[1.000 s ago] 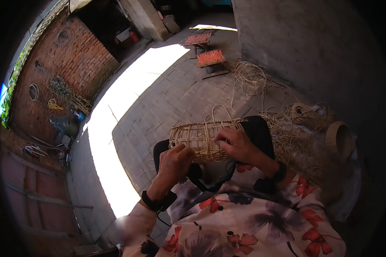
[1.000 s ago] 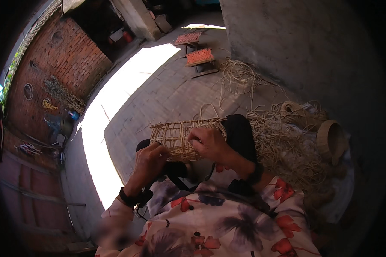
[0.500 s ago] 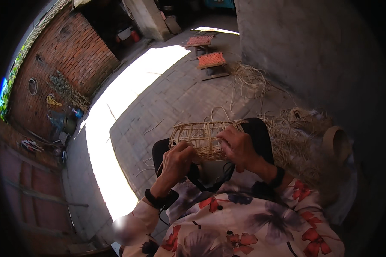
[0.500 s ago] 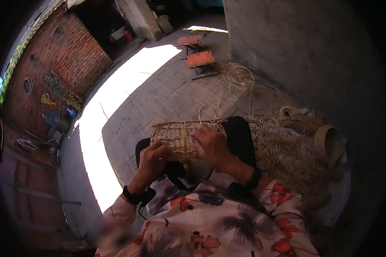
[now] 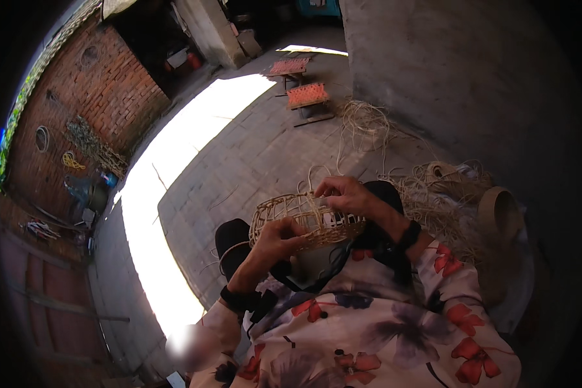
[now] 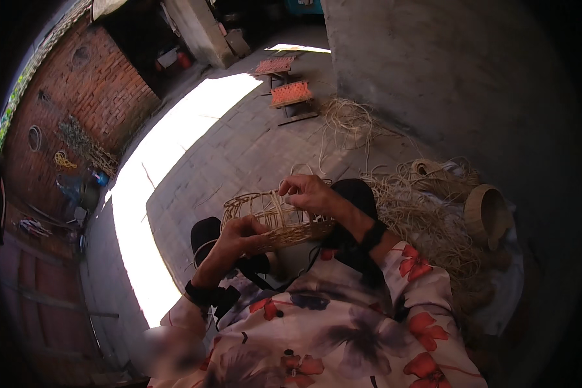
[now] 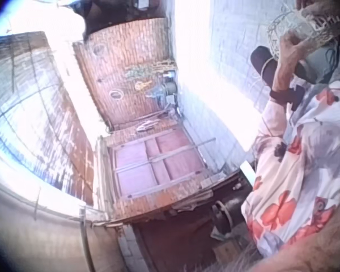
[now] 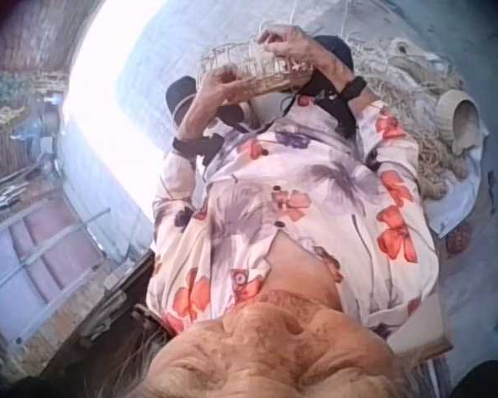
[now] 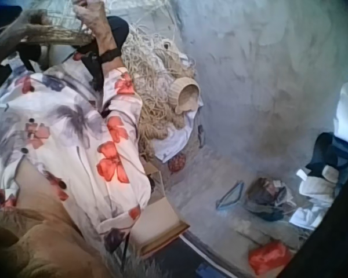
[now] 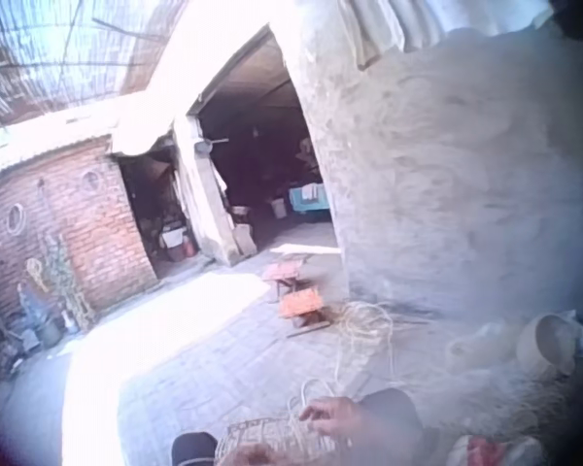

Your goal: Weaving a small basket or container using natural fibers.

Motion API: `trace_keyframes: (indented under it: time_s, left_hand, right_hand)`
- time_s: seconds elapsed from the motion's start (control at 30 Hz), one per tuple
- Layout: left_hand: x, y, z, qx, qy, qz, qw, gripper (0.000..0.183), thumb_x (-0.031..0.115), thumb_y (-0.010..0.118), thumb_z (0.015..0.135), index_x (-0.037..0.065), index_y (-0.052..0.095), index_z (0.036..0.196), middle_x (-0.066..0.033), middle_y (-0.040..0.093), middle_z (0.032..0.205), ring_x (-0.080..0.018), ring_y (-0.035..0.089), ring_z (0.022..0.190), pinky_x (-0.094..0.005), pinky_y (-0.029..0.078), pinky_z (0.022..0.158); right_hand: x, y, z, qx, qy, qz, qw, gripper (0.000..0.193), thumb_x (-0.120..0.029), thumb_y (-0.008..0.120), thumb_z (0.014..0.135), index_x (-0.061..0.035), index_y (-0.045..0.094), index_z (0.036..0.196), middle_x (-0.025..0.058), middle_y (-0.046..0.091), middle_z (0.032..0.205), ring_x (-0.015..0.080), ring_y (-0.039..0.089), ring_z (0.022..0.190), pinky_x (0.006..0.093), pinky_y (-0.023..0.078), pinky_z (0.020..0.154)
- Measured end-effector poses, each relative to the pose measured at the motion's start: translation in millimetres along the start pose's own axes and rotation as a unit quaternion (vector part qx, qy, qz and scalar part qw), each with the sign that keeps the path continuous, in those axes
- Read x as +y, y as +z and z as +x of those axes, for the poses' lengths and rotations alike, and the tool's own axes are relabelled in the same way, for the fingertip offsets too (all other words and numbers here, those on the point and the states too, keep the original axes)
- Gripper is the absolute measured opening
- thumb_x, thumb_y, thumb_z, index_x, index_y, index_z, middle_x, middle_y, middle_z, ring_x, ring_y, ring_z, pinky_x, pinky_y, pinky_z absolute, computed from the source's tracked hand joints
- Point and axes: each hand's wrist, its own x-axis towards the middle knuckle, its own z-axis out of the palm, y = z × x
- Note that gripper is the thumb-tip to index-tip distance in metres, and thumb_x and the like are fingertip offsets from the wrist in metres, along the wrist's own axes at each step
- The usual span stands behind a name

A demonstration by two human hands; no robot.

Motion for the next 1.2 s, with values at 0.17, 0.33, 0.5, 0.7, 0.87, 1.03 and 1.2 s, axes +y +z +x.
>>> trace_keyframes:
  time_s: [0.17, 0.33, 0.5, 0.7, 0.87, 1.03, 1.2]
  left_hand:
    - [4.1, 5.4, -1.3, 0.131, 0.235, 0.307, 0.913, 0.007, 0.004, 0.069, 0.081, 0.002, 0.064, 0.085, -0.0117, 0.067, 0.082, -0.0261, 0.067, 0.071, -0.0353, 0.051, 0.064]
    - [8.1, 5.1, -3.3, 0.122, 0.261, 0.387, 0.876, 0.008, 0.003, 0.068, 0.081, 0.002, 0.064, 0.088, -0.0136, 0.063, 0.081, -0.0338, 0.066, 0.072, -0.0389, 0.052, 0.063]
    - [13.6, 13.1, -3.9, 0.133, 0.262, 0.437, 0.85, 0.007, 0.005, 0.067, 0.081, 0.004, 0.064, 0.087, -0.0142, 0.06, 0.079, -0.0359, 0.065, 0.07, -0.0439, 0.051, 0.062]
    - [14.4, 9.0, -1.6, 0.124, 0.239, 0.479, 0.836, 0.01, 0.012, 0.072, 0.078, 0.007, 0.065, 0.082, -0.0111, 0.06, 0.081, -0.0339, 0.064, 0.069, -0.0445, 0.051, 0.061]
    - [19.0, 13.1, -0.7, 0.155, 0.24, 0.497, 0.82, 0.015, 0.017, 0.075, 0.076, 0.009, 0.063, 0.078, -0.0092, 0.059, 0.083, -0.0336, 0.065, 0.07, -0.0451, 0.05, 0.06]
    - [11.0, 8.7, -3.6, 0.149, 0.24, 0.45, 0.847, 0.01, 0.015, 0.074, 0.077, 0.008, 0.066, 0.08, -0.0097, 0.058, 0.085, -0.0327, 0.064, 0.075, -0.0428, 0.05, 0.065]
    - [0.0, 9.4, -3.3, 0.179, 0.285, 0.395, 0.855, 0.011, 0.013, 0.073, 0.079, 0.005, 0.069, 0.086, -0.0109, 0.057, 0.088, -0.0322, 0.064, 0.078, -0.042, 0.051, 0.067]
  right_hand:
    - [-41.9, 16.0, -22.1, 0.091, -0.112, -0.143, 0.979, 0.015, -0.009, 0.068, 0.08, -0.0043, 0.064, 0.094, 0.0122, 0.062, 0.09, 0.0319, 0.065, 0.083, 0.0397, 0.052, 0.073]
    - [-28.9, 36.9, -32.9, 0.038, -0.167, -0.288, 0.942, 0.011, -0.015, 0.064, 0.084, -0.0099, 0.066, 0.093, 0.0116, 0.058, 0.088, 0.0333, 0.067, 0.076, 0.0442, 0.054, 0.065]
    - [-26.4, 49.2, -31.6, 0.058, -0.185, -0.308, 0.932, 0.018, -0.011, 0.068, 0.08, -0.0115, 0.067, 0.098, 0.0113, 0.057, 0.086, 0.0324, 0.065, 0.076, 0.0418, 0.053, 0.066]
    - [-19.9, 38.7, -41.3, 0.122, -0.153, -0.19, 0.962, 0.024, -0.001, 0.065, 0.076, -0.0095, 0.066, 0.098, 0.0117, 0.059, 0.09, 0.0324, 0.064, 0.082, 0.0417, 0.052, 0.069]
    - [-12.1, 23.5, -59.2, 0.11, -0.143, -0.254, 0.95, 0.022, -0.001, 0.065, 0.076, -0.0087, 0.068, 0.096, 0.0107, 0.059, 0.09, 0.0322, 0.064, 0.087, 0.0427, 0.053, 0.074]
    - [-26.8, 27.1, -55.6, 0.135, -0.173, -0.258, 0.941, 0.03, 0.004, 0.065, 0.073, -0.0085, 0.069, 0.1, 0.0096, 0.058, 0.09, 0.0313, 0.061, 0.086, 0.0405, 0.051, 0.073]
    - [-41.1, 55.7, -30.0, 0.093, -0.213, -0.187, 0.954, 0.019, -0.001, 0.068, 0.075, -0.005, 0.065, 0.093, 0.0113, 0.058, 0.089, 0.0325, 0.061, 0.086, 0.042, 0.051, 0.074]
